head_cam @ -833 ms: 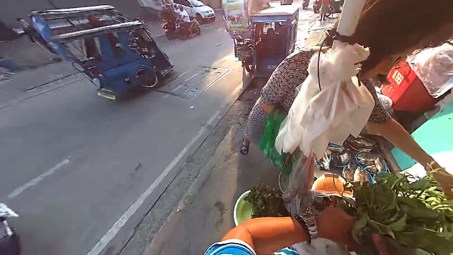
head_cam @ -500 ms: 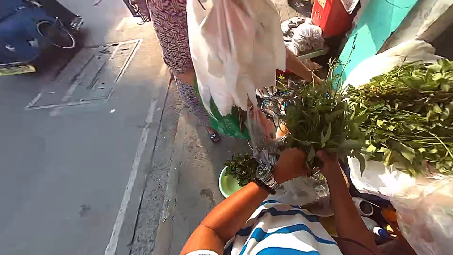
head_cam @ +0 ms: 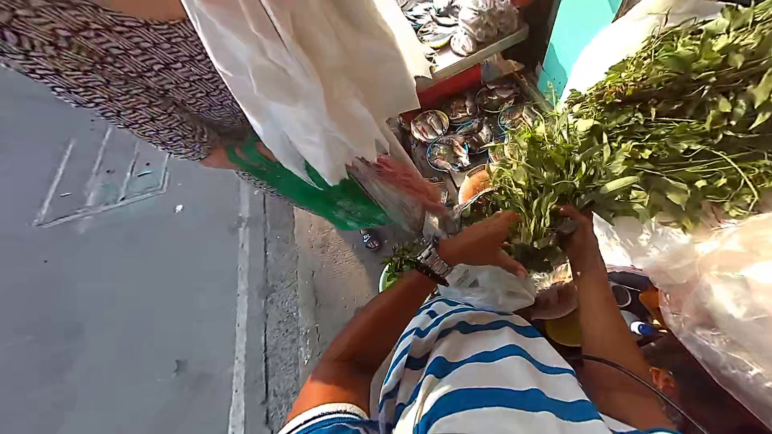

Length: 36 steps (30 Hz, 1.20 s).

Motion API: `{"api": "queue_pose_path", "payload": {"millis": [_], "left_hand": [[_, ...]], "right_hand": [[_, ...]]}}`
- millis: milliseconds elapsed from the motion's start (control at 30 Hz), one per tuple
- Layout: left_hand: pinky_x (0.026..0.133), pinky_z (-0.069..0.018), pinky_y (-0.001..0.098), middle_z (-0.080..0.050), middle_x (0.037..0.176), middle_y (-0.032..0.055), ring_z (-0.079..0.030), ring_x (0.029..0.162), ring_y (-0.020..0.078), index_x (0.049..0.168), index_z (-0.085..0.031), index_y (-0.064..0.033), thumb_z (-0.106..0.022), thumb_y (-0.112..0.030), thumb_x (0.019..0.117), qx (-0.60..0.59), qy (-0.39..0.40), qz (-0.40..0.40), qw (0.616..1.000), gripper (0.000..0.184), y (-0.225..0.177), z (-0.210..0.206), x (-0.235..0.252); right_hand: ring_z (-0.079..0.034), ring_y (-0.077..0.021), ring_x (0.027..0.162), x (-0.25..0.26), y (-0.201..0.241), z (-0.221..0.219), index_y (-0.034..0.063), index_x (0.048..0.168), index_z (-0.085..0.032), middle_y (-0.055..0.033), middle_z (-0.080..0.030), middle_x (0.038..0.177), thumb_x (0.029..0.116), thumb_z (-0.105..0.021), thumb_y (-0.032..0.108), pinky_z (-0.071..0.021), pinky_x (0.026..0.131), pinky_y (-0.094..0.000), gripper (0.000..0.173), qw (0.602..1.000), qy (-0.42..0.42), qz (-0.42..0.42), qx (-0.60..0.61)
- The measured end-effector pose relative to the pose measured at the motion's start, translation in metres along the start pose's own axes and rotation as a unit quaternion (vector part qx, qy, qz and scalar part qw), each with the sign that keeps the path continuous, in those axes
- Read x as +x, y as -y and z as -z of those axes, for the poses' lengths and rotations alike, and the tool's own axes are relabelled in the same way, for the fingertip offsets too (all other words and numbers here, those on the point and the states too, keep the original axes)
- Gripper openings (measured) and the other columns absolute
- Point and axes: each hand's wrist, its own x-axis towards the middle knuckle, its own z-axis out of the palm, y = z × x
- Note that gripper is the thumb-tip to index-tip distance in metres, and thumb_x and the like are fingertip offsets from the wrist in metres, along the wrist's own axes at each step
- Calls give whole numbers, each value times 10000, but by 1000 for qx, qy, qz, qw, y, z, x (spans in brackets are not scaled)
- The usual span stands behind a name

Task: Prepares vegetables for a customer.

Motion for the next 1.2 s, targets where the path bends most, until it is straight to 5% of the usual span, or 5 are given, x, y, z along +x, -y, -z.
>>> {"api": "queue_pose_path", "payload": {"millis": [233, 600, 833, 1067, 1200], "left_hand": [[1046, -476, 424, -654, 1219, 161, -586, 1208, 256, 931, -681, 28, -644, 1, 895, -101, -57, -37, 993, 58, 60, 13, -52], [954, -541, 503, -621, 1283, 255, -659, 1085, 329, 1524, -364, -25, -659, -59, 949, -237, -189, 179, 936, 647, 170, -104, -12], [898, -549, 403, -627, 1207, 189, -635, 1037, 225, 1156, -666, 48, -479, -32, 986, -250, -157, 128, 947, 266, 172, -99, -37], [1050, -482, 527, -620, 1295, 279, -614, 1201, 373, 1283, -617, 71, -682, -251, 986, -246, -148, 333, 898, 443, 200, -121, -41], [980, -520, 555, -572, 1339, 303, -617, 1169, 403, 1438, -470, 43, -748, 39, 812, -292, -147, 375, 868, 684, 198, -130, -49]], "right_hand": [[-655, -61, 882, -1, 30, 75, 45, 1391, -373, -6, -612, 1050, 851, -605, 50, -601, 776, -295, 588, 994, -55, 68, -64], [-627, 41, 830, -31, 83, 45, 121, 1215, -431, 109, -612, 912, 849, -500, -97, -565, 769, -180, 432, 993, 8, 97, -66], [-649, 4, 792, -13, 94, 27, 131, 1110, -548, 101, -655, 858, 706, -697, -28, -583, 724, -224, 459, 976, 105, 76, -176], [-663, -195, 1054, 4, 36, -23, -37, 1333, -556, -170, -669, 1170, 720, -872, 19, -571, 938, -421, 692, 888, 240, -27, -392], [-625, -363, 1180, -1, 13, -61, -55, 1326, -591, -265, -657, 1233, 783, -900, 183, -475, 1044, -566, 669, 774, 323, -78, -539]]}}
